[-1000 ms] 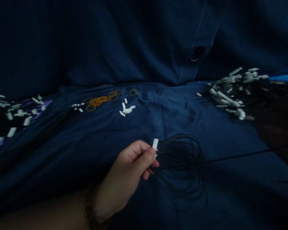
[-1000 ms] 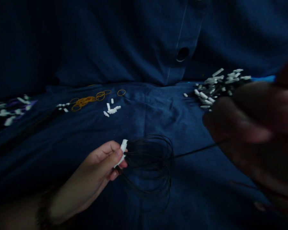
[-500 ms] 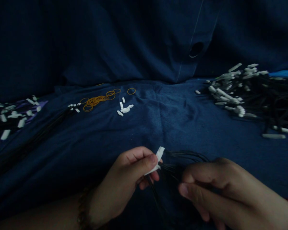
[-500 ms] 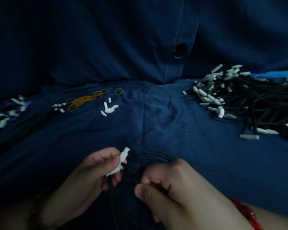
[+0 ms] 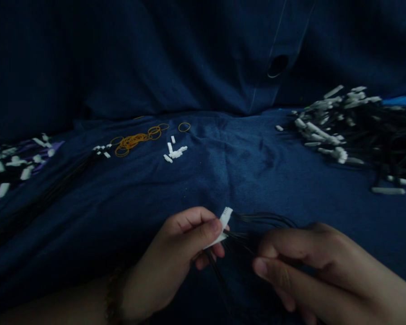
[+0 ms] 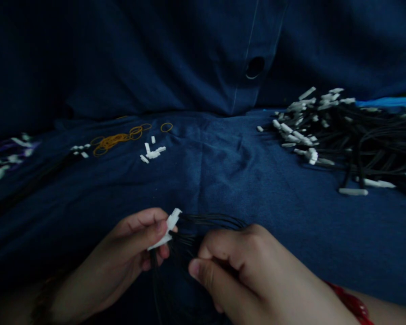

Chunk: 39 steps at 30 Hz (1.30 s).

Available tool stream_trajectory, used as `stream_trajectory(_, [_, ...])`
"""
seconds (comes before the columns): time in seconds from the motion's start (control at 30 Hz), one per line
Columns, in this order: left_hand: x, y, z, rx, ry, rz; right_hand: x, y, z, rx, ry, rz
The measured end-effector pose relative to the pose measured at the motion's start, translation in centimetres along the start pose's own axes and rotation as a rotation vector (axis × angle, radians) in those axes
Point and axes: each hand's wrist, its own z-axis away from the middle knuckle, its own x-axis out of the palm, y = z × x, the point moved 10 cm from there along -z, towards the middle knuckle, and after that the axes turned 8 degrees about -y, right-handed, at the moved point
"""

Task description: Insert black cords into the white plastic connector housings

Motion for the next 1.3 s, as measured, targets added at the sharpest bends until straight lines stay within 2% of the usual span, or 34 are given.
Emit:
stream_trajectory(0.17, [0.1,0.1,0.1,0.009,-0.003,-0.031,-0.4,-0.2,0.1,-0.041,0.083,0.121])
stream_trajectory(0.33, [-0.3,0.1,0.0,0.010,0.035,-0.132,-1.4,-2.9,2.0,-0.293,0.393,0.456])
stream_trajectory(0.4, [-0.4,0.2,0.0,0.016,0.056,-0.192,-1.0,-3.4,2.1,-0.325,0.398,0.533])
stream_trajectory(0.47, [-0.5,0.3,0.0,0.024,0.068,-0.235,-0.9,-3.3,1.8,-0.295,0.375,0.541])
stream_trajectory(0.57, [-0.2,0.5,0.1,0.046,0.062,-0.289,-1.7,-3.6,1.7,-0.260,0.440,0.495])
stream_trajectory(0.63, [0.0,0.5,0.1,0.055,0.057,-0.317,-2.0,-4.1,1.5,-0.279,0.466,0.458])
stream_trajectory(0.83, [0.3,0.4,0.2,0.084,0.058,-0.332,-1.5,-4.0,0.4,-0.315,0.404,0.438])
stream_trajectory(1.0, [0.3,0.7,0.1,0.113,0.055,-0.339,-1.3,-4.7,0.9,-0.423,0.470,0.477])
stream_trajectory(1.17, [0.7,0.9,-0.1,0.121,0.024,-0.338,-1.3,-4.8,0.9,-0.447,0.507,0.497])
stream_trajectory(1.3, [0.9,0.9,-0.2,0.135,-0.001,-0.322,-1.0,-5.5,1.0,-0.445,0.499,0.657])
